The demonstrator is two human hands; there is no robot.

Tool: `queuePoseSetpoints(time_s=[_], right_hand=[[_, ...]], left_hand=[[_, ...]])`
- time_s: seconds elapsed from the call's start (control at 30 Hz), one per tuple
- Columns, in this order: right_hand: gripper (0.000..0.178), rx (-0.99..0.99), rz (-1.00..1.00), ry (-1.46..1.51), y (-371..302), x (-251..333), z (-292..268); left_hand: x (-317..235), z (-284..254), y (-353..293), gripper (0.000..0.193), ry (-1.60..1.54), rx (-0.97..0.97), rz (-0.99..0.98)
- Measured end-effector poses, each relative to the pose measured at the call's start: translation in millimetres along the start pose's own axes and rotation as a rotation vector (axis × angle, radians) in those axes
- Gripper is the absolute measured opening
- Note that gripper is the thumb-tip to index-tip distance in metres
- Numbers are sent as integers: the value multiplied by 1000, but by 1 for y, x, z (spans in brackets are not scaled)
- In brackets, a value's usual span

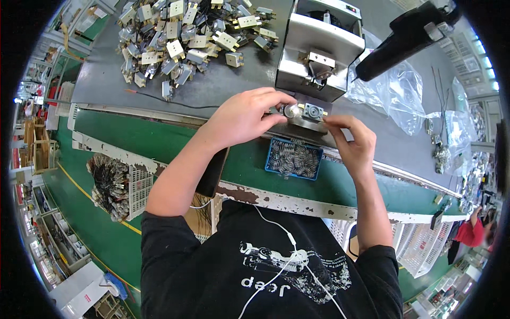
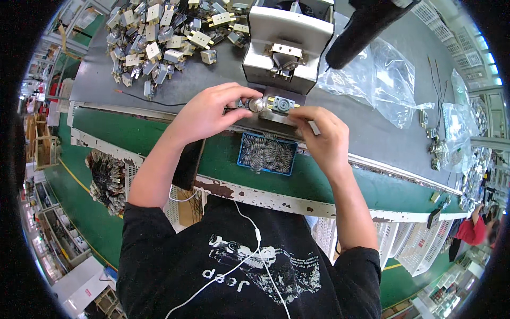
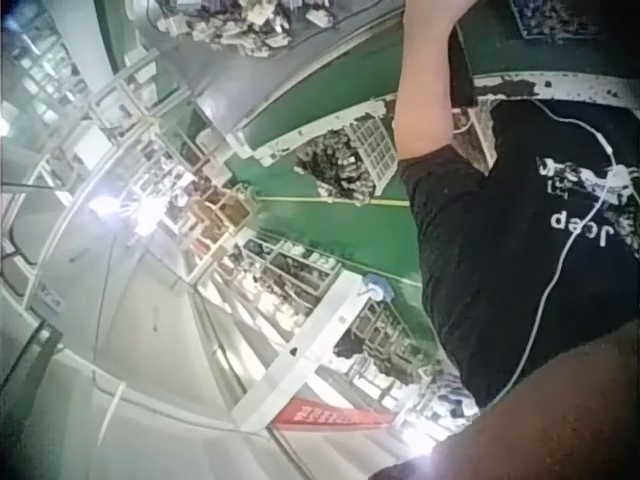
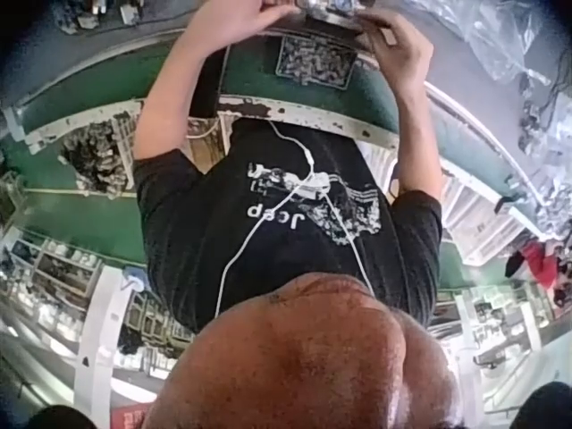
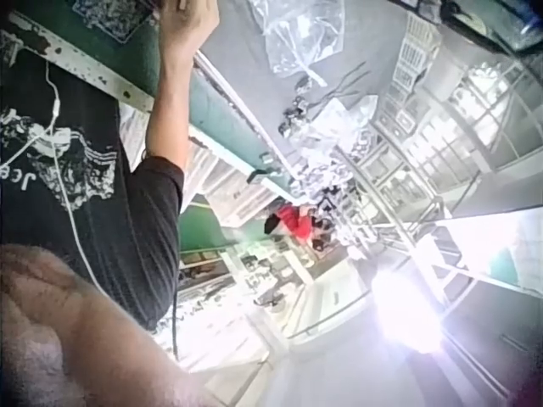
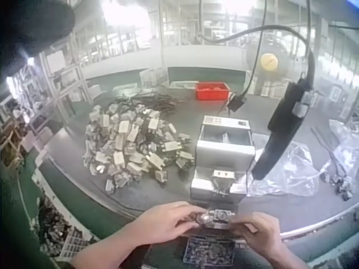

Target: Assembling small electrical components using an electric screwdriver on a factory production line.

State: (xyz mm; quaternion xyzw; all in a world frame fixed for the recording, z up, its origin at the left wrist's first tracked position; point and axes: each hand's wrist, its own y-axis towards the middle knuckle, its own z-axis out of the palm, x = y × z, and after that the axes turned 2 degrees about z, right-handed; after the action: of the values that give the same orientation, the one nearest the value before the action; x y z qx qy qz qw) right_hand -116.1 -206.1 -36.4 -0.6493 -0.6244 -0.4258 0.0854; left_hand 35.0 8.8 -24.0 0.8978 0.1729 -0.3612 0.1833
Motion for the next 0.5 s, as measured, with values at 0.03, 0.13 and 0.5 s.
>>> queuePoseSetpoints(time_s=[0.03,0.13,0.5], right_hand=[[19,-8,-1,-6,1,0,-1],[19,-53,153,154,0,-3,-5],[15,-33,85,-10,-1,-15,-18]], left_hand=[[0,0,-1,35,-10,11,-15],[3,2,-2,35,-21,18,-19],[-2,2,2,37,-28,23,-26]])
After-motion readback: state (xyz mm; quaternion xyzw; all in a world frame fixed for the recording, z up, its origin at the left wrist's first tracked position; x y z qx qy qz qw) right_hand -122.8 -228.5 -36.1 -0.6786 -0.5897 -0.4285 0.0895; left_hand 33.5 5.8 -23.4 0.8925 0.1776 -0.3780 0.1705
